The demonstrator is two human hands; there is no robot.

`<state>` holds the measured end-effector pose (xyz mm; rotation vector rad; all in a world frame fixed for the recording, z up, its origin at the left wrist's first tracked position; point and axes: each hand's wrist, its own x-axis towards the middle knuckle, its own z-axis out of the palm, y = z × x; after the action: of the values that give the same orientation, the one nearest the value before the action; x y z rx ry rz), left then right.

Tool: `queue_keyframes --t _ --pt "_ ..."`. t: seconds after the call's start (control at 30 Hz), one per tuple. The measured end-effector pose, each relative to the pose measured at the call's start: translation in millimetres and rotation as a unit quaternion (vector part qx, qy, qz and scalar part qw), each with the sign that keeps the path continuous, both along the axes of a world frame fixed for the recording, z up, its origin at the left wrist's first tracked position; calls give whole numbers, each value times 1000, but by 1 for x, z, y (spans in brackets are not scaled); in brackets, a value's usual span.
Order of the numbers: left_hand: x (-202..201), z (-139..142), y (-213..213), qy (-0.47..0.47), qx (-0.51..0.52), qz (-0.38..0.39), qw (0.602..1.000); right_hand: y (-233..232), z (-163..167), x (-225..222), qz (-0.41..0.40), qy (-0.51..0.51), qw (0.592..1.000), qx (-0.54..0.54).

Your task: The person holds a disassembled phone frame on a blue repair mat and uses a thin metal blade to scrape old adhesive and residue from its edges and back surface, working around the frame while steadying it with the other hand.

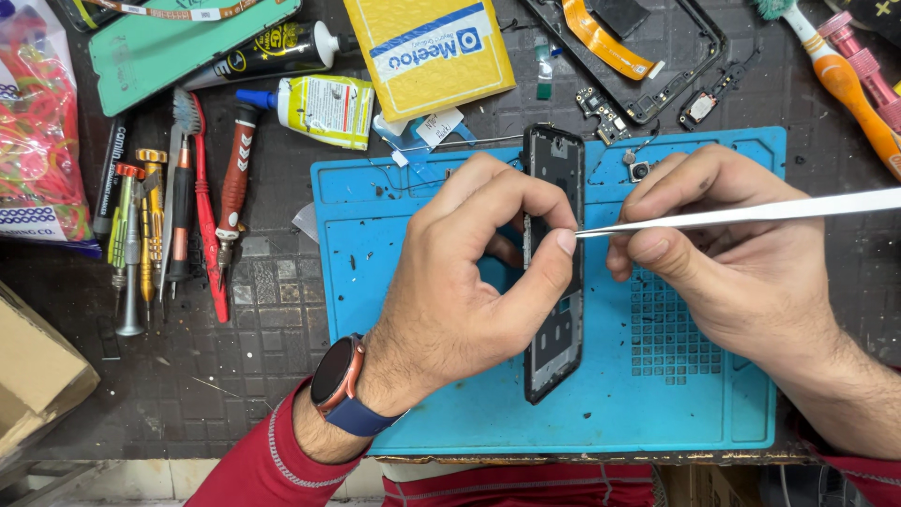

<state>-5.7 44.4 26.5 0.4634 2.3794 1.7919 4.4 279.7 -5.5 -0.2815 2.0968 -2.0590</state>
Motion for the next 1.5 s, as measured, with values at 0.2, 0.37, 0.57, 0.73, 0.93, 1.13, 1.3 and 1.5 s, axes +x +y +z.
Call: queue_keyframes --t 0.2,0.37,0.57,0.73,0.93,1.13,1.3,1.5 --pt "0 -1 0 -17 9 14 1000 3 -2 1 -6 -6 1000 -3" --pt "0 -3 -4 -20 10 42 999 1 -4 -1 -6 -64 998 -18" --pt "1 -8 -2 -70 33 105 992 -4 -8 -7 10 -115 993 -11" --pt "-5 -4 -1 -133 68 137 979 -7 -6 -10 13 -128 992 -5" --pt "-7 -5 2 -133 23 116 984 -7 -8 -10 26 -120 992 -4" --pt "-8 -2 3 -109 3 120 987 -4 -5 -10 29 -76 996 -34" --pt "-10 3 0 -122 -28 127 984 -5 -1 -11 14 -113 993 -44" --pt "-8 -3 -7 -109 -50 139 983 -12 2 -4 34 -81 989 119"
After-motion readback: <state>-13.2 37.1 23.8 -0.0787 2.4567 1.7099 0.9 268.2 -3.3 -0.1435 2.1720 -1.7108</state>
